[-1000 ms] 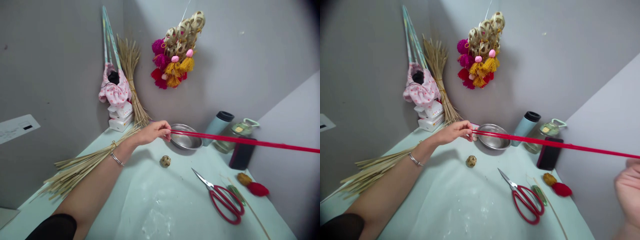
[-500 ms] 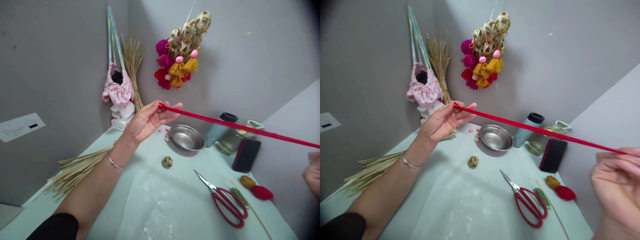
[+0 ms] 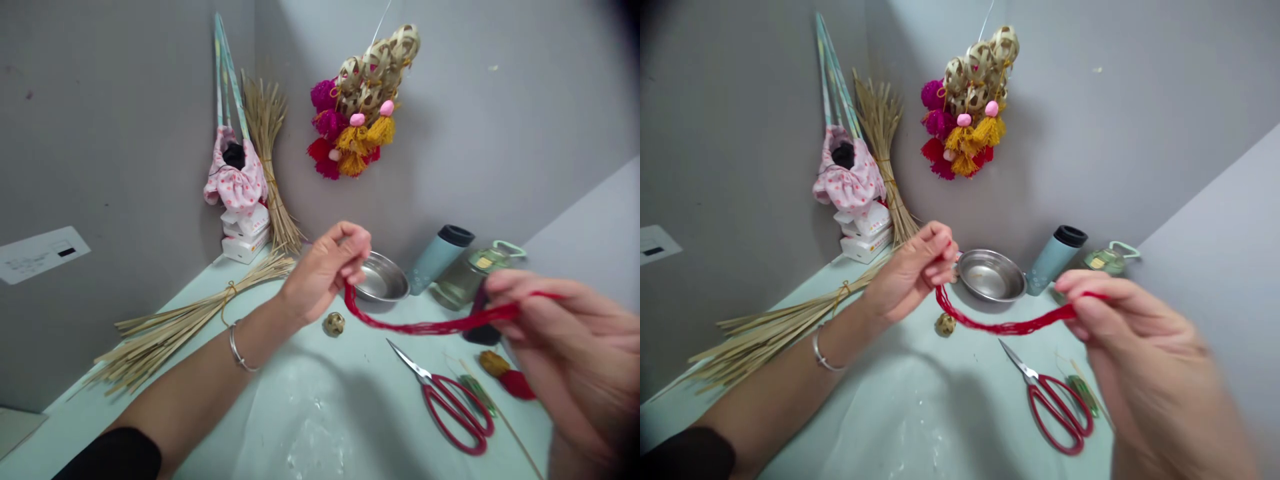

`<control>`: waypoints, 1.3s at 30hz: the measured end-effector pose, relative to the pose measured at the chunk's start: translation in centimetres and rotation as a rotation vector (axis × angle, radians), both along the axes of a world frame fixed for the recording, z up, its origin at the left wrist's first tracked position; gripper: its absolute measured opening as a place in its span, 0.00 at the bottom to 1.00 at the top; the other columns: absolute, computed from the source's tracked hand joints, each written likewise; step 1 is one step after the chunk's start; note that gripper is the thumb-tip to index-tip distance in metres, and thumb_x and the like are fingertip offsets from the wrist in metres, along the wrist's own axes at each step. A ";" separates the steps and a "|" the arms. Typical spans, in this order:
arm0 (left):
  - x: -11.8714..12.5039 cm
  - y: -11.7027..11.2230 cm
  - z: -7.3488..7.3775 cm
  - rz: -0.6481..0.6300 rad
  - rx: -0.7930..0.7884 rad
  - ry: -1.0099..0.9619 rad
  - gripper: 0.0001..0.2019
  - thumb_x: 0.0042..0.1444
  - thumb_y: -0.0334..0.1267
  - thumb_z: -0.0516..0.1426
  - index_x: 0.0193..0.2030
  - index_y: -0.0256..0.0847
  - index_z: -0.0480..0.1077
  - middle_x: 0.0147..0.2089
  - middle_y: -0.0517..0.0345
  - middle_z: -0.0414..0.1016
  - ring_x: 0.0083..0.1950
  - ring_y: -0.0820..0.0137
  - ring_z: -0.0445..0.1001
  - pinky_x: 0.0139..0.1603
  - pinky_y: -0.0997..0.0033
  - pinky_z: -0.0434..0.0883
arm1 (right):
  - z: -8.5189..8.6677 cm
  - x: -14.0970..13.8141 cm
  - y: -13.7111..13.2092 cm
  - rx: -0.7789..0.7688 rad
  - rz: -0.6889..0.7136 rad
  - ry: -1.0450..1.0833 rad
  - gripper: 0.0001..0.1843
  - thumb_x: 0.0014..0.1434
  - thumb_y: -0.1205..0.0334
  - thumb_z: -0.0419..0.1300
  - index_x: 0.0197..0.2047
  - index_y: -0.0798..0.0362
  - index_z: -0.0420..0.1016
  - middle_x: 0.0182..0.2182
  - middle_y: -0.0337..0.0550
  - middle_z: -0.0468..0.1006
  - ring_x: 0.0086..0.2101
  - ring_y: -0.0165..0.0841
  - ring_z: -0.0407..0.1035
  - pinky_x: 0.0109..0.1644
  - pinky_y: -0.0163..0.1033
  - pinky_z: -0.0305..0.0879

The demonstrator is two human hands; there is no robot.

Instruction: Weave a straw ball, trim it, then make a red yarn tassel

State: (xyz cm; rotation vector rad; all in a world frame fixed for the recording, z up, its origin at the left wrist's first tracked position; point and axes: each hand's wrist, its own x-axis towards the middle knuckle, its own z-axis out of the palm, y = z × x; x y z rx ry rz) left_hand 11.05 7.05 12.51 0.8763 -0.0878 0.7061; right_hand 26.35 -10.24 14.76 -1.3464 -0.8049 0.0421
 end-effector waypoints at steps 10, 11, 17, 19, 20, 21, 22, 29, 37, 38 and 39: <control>2.1 -2.2 -2.6 -0.236 -0.045 0.098 0.08 0.56 0.39 0.63 0.38 0.37 0.72 0.35 0.61 0.72 0.31 0.79 0.71 0.41 0.74 0.70 | -2.3 -2.6 2.2 -0.159 0.257 0.097 0.07 0.52 0.59 0.72 0.35 0.47 0.81 0.25 0.34 0.79 0.26 0.26 0.71 0.32 0.29 0.70; 2.0 -2.2 -2.5 -0.235 -0.047 0.097 0.08 0.55 0.38 0.63 0.39 0.38 0.73 0.36 0.61 0.72 0.31 0.79 0.72 0.42 0.73 0.70 | -2.3 -2.6 2.3 -0.142 0.258 0.098 0.07 0.52 0.60 0.72 0.36 0.47 0.81 0.25 0.34 0.79 0.26 0.26 0.71 0.33 0.29 0.70; 1.9 -2.6 -2.2 -0.153 -0.002 0.116 0.08 0.54 0.37 0.64 0.39 0.39 0.71 0.33 0.63 0.74 0.30 0.79 0.72 0.41 0.75 0.70 | -2.0 -3.0 3.0 -0.118 0.281 0.113 0.08 0.52 0.62 0.72 0.37 0.47 0.81 0.27 0.35 0.81 0.26 0.26 0.73 0.32 0.28 0.73; 1.9 -2.8 -2.2 -0.140 0.012 0.133 0.09 0.53 0.38 0.65 0.37 0.39 0.71 0.31 0.63 0.73 0.30 0.79 0.71 0.39 0.75 0.69 | -2.0 -3.0 3.0 -0.132 0.274 0.096 0.11 0.52 0.61 0.72 0.40 0.48 0.82 0.27 0.36 0.81 0.26 0.27 0.73 0.32 0.29 0.73; 1.9 -2.8 -2.2 -0.139 0.019 0.138 0.09 0.53 0.38 0.65 0.36 0.39 0.71 0.30 0.63 0.72 0.30 0.78 0.71 0.38 0.75 0.69 | -2.1 -3.0 2.9 -0.135 0.272 0.085 0.12 0.52 0.61 0.72 0.41 0.48 0.82 0.27 0.36 0.81 0.27 0.27 0.73 0.31 0.29 0.73; 1.9 -2.9 -2.2 -0.141 0.026 0.139 0.09 0.52 0.39 0.65 0.35 0.38 0.70 0.30 0.63 0.72 0.30 0.78 0.71 0.38 0.75 0.69 | -2.1 -3.0 2.8 -0.136 0.272 0.074 0.12 0.53 0.61 0.72 0.42 0.48 0.82 0.27 0.37 0.80 0.27 0.27 0.73 0.32 0.29 0.73; 2.0 -2.9 -2.3 -0.145 0.035 0.136 0.10 0.52 0.39 0.65 0.35 0.38 0.70 0.30 0.63 0.72 0.31 0.77 0.71 0.39 0.74 0.69 | -2.1 -3.0 2.8 -0.139 0.275 0.066 0.12 0.53 0.61 0.72 0.42 0.48 0.82 0.27 0.37 0.80 0.27 0.27 0.73 0.32 0.29 0.73; 2.1 -2.6 -2.6 -0.149 0.146 0.150 0.12 0.52 0.43 0.65 0.36 0.39 0.70 0.33 0.61 0.72 0.33 0.76 0.71 0.38 0.73 0.68 | -2.3 -3.3 2.8 -0.131 0.177 -0.037 0.05 0.52 0.60 0.71 0.35 0.47 0.83 0.25 0.35 0.76 0.26 0.27 0.68 0.30 0.31 0.67; 3.2 -0.9 -4.4 -0.019 0.393 0.360 0.13 0.49 0.41 0.67 0.38 0.39 0.72 0.29 0.63 0.69 0.30 0.76 0.68 0.34 0.74 0.65 | -0.7 -1.4 1.8 0.201 -0.040 0.095 0.09 0.45 0.65 0.75 0.30 0.54 0.82 0.23 0.36 0.78 0.23 0.26 0.69 0.30 0.31 0.68; 3.5 -0.8 -4.8 0.009 0.388 0.357 0.11 0.49 0.40 0.66 0.35 0.38 0.72 0.32 0.62 0.71 0.32 0.76 0.69 0.37 0.73 0.66 | -0.4 -1.2 1.6 0.239 -0.039 0.105 0.10 0.44 0.65 0.75 0.30 0.54 0.81 0.23 0.36 0.78 0.24 0.27 0.70 0.30 0.32 0.70; 3.8 -0.6 -5.3 0.020 0.381 0.360 0.10 0.49 0.39 0.66 0.34 0.37 0.72 0.34 0.60 0.72 0.34 0.75 0.71 0.40 0.71 0.67 | -0.1 -0.9 1.4 0.273 -0.036 0.114 0.11 0.43 0.65 0.76 0.30 0.54 0.81 0.24 0.36 0.79 0.24 0.28 0.71 0.30 0.32 0.71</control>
